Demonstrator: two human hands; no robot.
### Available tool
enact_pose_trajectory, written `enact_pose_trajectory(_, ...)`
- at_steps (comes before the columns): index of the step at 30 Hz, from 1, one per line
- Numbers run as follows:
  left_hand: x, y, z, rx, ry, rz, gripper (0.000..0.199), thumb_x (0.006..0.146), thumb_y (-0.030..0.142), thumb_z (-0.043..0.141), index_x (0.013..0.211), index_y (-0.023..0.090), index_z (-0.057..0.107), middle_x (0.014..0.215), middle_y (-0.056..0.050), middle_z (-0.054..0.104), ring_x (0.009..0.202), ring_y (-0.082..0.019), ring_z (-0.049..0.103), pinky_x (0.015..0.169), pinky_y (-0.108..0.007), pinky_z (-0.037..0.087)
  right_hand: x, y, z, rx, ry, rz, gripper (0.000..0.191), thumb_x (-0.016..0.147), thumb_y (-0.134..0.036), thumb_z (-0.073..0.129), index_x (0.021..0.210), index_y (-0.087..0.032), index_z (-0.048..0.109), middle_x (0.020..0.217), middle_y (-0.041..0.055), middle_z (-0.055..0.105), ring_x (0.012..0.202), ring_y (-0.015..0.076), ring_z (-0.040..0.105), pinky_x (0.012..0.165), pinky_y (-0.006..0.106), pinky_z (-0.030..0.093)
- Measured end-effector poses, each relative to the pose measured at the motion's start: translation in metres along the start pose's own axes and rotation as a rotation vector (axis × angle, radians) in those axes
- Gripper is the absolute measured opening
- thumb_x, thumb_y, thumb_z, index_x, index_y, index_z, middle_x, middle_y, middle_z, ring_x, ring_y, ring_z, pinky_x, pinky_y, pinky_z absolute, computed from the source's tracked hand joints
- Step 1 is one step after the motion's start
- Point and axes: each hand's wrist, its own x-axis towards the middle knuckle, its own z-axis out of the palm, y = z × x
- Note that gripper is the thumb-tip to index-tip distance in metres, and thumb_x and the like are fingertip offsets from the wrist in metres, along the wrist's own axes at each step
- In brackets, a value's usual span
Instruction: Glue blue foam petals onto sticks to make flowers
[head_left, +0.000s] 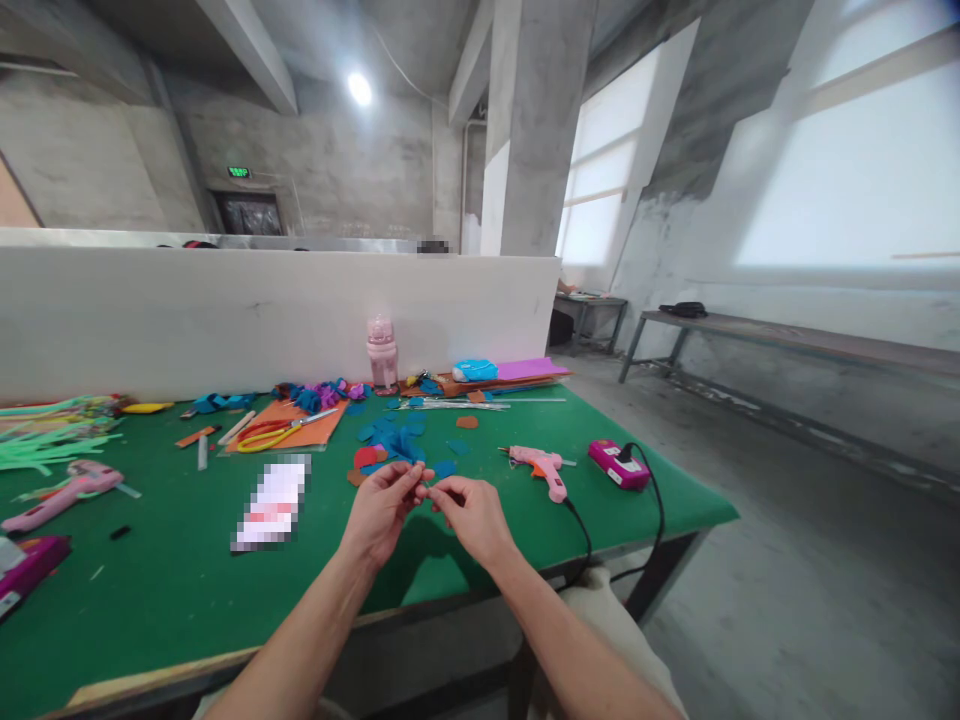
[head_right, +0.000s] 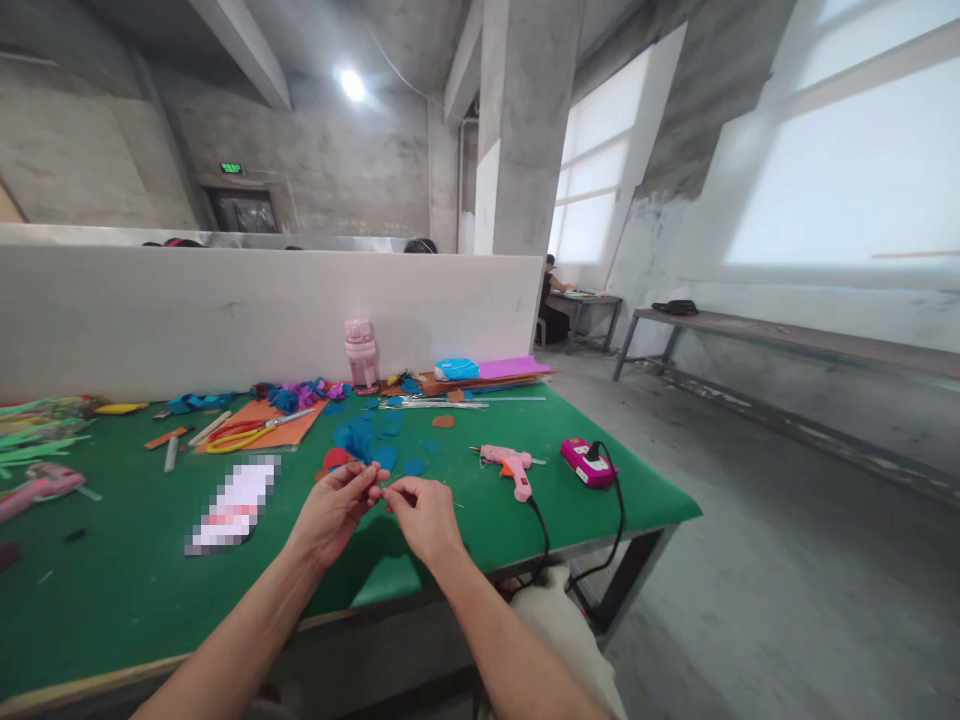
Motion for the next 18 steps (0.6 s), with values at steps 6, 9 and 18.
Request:
enact_pose_trajectory(6, -0.001, 0.000, 0.001, -0.039, -0.040, -0.013, 0.022, 0.060, 0.021, 0.075, 0.069, 0.012, 0.057, 0.067, -0.003, 0.067, 0.050, -0.005, 0.054, 0.049, -0.015, 0.043, 0.006, -0.001, -0.010, 0.127, 0.115, -0.023, 0.024, 0.079, -0.036, 0.052, 0.083, -0.018, 0.066, 0.082, 0.0041, 0.066, 0.070, 0.0146, 0.057, 0.064, 0.024, 0.044)
enact_pose_trajectory(9, -0.002, -0.002, 0.002, -0.057, -0.095, -0.029, 0.020, 0.061, 0.020, 0.074, 0.069, 0.012, 0.058, 0.066, -0.002, 0.066, 0.052, -0.006, 0.055, 0.051, -0.015, 0.044, 0.007, -0.005, -0.006, 0.397, 0.074, 0.055, 0.025, 0.077, -0.034, 0.053, 0.092, -0.018, 0.065, 0.089, 0.0051, 0.066, 0.081, 0.0165, 0.059, 0.072, 0.027, 0.046)
enact_pose_trajectory(18, -0.003, -0.005, 0.004, -0.080, -0.130, -0.057, 0.018, 0.063, 0.020, 0.073, 0.069, 0.012, 0.059, 0.063, -0.001, 0.064, 0.052, -0.006, 0.055, 0.051, -0.015, 0.044, 0.005, -0.012, 0.006, 0.810, 0.058, 0.227, 0.027, 0.069, -0.032, 0.061, 0.090, -0.016, 0.067, 0.076, 0.0036, 0.066, 0.075, 0.0148, 0.059, 0.076, 0.029, 0.045)
